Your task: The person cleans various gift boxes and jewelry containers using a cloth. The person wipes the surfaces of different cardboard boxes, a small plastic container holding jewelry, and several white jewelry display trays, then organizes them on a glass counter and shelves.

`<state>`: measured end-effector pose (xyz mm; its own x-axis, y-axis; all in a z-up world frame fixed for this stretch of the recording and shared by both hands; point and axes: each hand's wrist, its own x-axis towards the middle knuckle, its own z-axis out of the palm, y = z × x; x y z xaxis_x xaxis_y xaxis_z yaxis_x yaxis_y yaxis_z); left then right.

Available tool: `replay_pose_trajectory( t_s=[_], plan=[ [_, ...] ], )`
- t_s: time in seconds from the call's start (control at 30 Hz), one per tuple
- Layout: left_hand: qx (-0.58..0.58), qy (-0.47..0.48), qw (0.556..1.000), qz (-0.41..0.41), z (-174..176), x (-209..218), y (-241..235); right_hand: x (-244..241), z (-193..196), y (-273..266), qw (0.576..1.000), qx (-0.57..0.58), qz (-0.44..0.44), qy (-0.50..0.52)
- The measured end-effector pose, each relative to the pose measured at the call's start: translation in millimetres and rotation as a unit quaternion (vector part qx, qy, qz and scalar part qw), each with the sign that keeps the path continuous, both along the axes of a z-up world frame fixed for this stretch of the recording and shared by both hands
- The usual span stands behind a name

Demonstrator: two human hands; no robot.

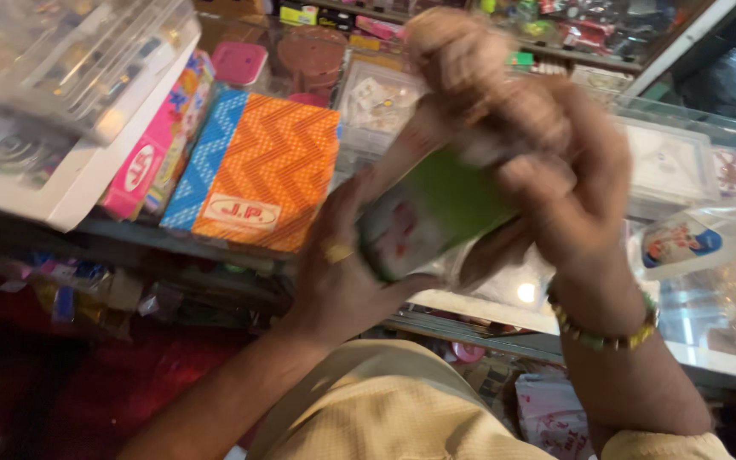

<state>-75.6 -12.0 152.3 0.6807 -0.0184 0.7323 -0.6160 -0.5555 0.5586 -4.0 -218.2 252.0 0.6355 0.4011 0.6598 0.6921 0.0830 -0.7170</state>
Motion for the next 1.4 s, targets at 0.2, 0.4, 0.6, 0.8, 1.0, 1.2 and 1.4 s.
replay_pose_trajectory(
  t_s=[0.2,0.4,0.6,0.8,1.0,1.2,1.4],
  plan=[
    [-0.021,-0.047,0.999,0.014,46.5,13.5,0.6,-8.7,6.8,28.8,0.960,-0.190,-0.068,-0.196],
    [-0.160,-0.037,0.985,-0.046,14.3,-1.7,14.5,63.3,-10.9,-8.4,0.919,-0.302,-0.249,-0.054],
    [-0.103,-0.072,0.992,-0.009,-2.1,-16.4,20.9,-41.6,-15.2,51.5,0.928,-0.251,-0.114,-0.250],
    [-0.251,-0.046,0.960,-0.120,-8.9,-20.5,25.2,12.1,-4.3,32.3,0.917,-0.297,-0.084,-0.253],
    [0.070,0.012,0.997,0.042,57.1,-36.7,62.0,76.9,-58.0,-7.9,0.961,-0.035,0.007,0.276],
    [0.319,0.204,0.925,0.027,110.0,25.6,37.2,26.2,-117.0,30.7,0.943,0.226,-0.013,0.245],
    [0.214,0.092,0.971,-0.046,108.5,7.8,28.0,2.1,-64.3,14.8,0.964,0.238,0.028,0.116]
  ],
)
